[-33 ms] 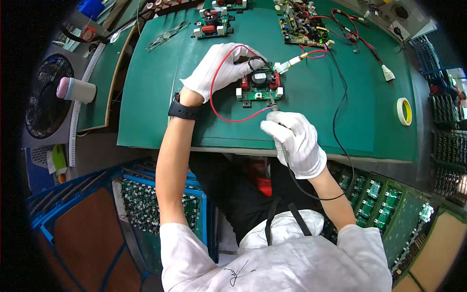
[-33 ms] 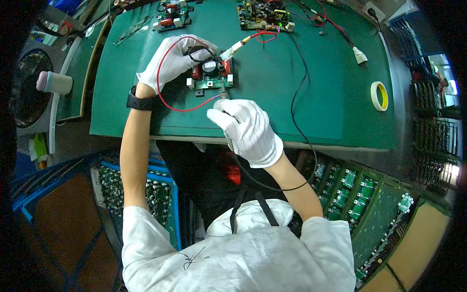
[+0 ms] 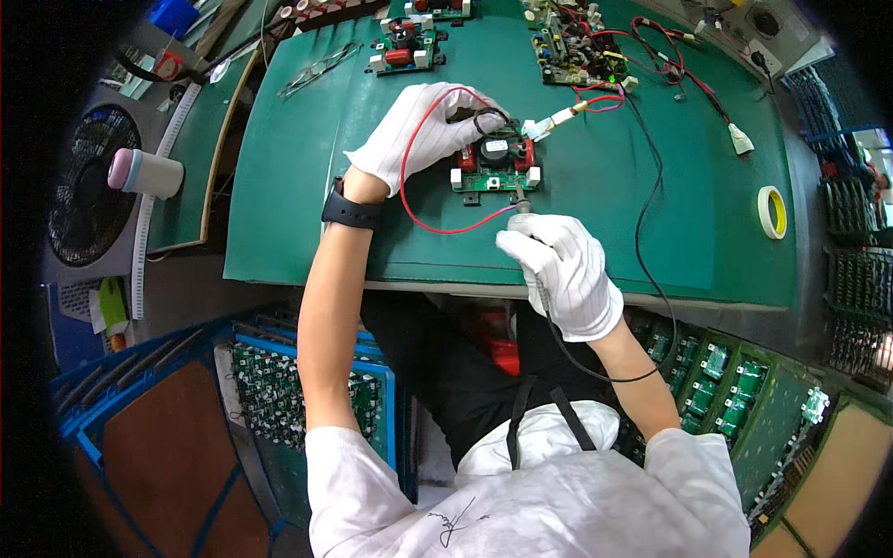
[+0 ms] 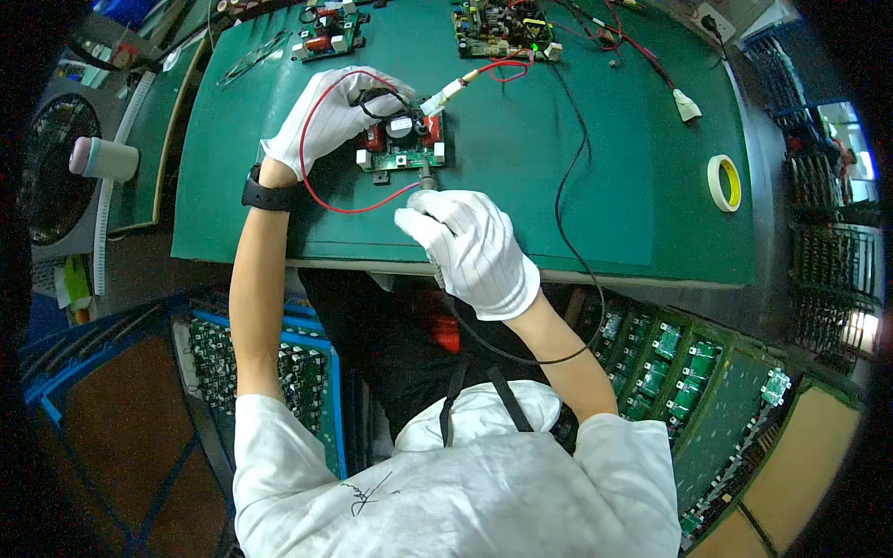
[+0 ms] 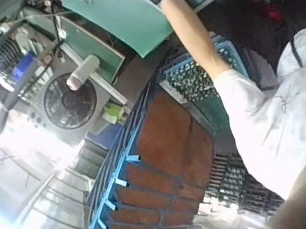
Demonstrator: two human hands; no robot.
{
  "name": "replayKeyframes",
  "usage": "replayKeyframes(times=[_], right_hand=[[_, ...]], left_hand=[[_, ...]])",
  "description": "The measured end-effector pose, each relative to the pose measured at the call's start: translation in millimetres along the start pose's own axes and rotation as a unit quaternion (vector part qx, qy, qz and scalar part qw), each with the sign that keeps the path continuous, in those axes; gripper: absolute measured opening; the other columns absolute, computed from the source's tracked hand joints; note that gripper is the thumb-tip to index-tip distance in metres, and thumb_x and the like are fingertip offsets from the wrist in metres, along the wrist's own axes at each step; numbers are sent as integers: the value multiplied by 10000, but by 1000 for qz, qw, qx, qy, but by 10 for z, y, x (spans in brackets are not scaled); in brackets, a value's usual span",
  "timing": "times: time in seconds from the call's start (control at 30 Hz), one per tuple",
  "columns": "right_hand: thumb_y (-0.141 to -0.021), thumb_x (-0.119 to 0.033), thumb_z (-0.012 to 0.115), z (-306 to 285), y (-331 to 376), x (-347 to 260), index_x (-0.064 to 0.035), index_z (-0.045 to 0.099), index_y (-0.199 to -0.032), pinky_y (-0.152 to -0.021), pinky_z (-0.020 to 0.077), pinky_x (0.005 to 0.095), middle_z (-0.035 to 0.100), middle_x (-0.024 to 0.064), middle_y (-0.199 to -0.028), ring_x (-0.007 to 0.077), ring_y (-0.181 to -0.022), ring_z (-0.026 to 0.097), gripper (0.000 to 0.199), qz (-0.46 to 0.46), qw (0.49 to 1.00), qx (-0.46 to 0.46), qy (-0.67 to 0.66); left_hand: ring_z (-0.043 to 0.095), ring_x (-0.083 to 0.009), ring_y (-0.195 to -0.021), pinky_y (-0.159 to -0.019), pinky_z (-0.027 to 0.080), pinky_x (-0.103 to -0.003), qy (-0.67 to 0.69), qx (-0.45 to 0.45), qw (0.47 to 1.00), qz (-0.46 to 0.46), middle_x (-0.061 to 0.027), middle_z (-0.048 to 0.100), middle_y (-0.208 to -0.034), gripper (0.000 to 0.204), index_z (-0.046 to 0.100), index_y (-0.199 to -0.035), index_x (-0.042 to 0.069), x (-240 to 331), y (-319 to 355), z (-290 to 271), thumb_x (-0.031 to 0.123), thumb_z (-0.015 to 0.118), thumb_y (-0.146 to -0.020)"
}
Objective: Testing electronic circuit boards using a power supply unit and a probe.
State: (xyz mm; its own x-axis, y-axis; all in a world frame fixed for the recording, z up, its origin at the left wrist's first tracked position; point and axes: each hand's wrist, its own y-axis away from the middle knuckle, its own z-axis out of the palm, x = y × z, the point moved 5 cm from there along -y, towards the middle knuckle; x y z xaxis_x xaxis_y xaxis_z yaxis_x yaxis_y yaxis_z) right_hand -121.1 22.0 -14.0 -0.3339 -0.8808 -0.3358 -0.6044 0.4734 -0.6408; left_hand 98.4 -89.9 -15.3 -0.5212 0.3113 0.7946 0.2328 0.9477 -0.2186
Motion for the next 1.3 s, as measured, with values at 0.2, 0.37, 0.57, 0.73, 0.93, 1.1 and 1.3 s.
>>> replayKeyframes(times=[0.2, 0.37, 0.57, 0.73, 0.93, 1.1, 1.3], right_hand=[[-852, -64, 681, 28, -4, 29, -122, 659, -1255, -881, 557, 445, 654, 111, -1181, 331, -1053, 655, 407, -4, 1000, 8, 13], [-848, -53, 673, 60, -132, 67, -116, 652, -1273, -895, 553, 454, 652, 114, -1197, 334, -1055, 649, 430, -14, 1000, 10, 19], [-835, -24, 665, 12, -95, -61, -101, 639, -1310, -938, 535, 471, 647, 126, -1200, 343, -1069, 644, 482, -17, 999, 13, 33], [-815, -18, 684, -110, -17, -166, -118, 645, -1240, -877, 539, 453, 653, 114, -1156, 321, -1009, 643, 438, 0, 999, 3, 39], [-823, -21, 681, -91, 0, -167, -120, 645, -1244, -885, 538, 451, 656, 118, -1163, 322, -1024, 646, 433, 0, 999, 4, 44], [-865, -14, 679, -41, -73, -89, -129, 642, -1318, -893, 546, 466, 649, 137, -1208, 361, -1060, 653, 469, -24, 999, 34, 18], [-810, 77, 740, -159, -280, -117, -80, 663, -1214, -836, 604, 429, 702, 167, -1175, 366, -996, 721, 440, -42, 996, 44, -69]], left_hand=[[633, -53, -887, -809, 547, -263, 45, -35, 997, -43, -38, 780, -976, 240, 762, -1175, -30, -82, -35, -5, 119, 736, -989], [668, -66, -901, -819, 563, -268, 21, -34, 998, -41, -47, 786, -988, 228, 760, -1150, -43, 14, -127, -160, 122, 730, -996], [758, -298, -882, -804, 601, -372, -20, -6, 999, 38, -156, 774, -957, 177, 817, -1012, 80, 113, -18, -135, 206, 749, -908], [743, -244, -888, -791, 578, -359, 30, -21, 999, 5, -133, 785, -990, 269, 795, -1094, 69, 134, 74, -24, 294, 770, -948], [748, -232, -871, -789, 581, -357, 7, -19, 1000, 12, -135, 786, -981, 278, 791, -1104, 67, 106, 88, -24, 299, 767, -953], [764, -249, -853, -771, 586, -367, -5, -16, 1000, 14, -151, 776, -930, 232, 802, -1044, 73, 185, 21, -167, 273, 743, -944], [705, -114, -791, -753, 574, -303, 19, -38, 999, -20, -101, 798, -937, 344, 787, -1115, 36, 55, -109, -132, 344, 767, -964]])
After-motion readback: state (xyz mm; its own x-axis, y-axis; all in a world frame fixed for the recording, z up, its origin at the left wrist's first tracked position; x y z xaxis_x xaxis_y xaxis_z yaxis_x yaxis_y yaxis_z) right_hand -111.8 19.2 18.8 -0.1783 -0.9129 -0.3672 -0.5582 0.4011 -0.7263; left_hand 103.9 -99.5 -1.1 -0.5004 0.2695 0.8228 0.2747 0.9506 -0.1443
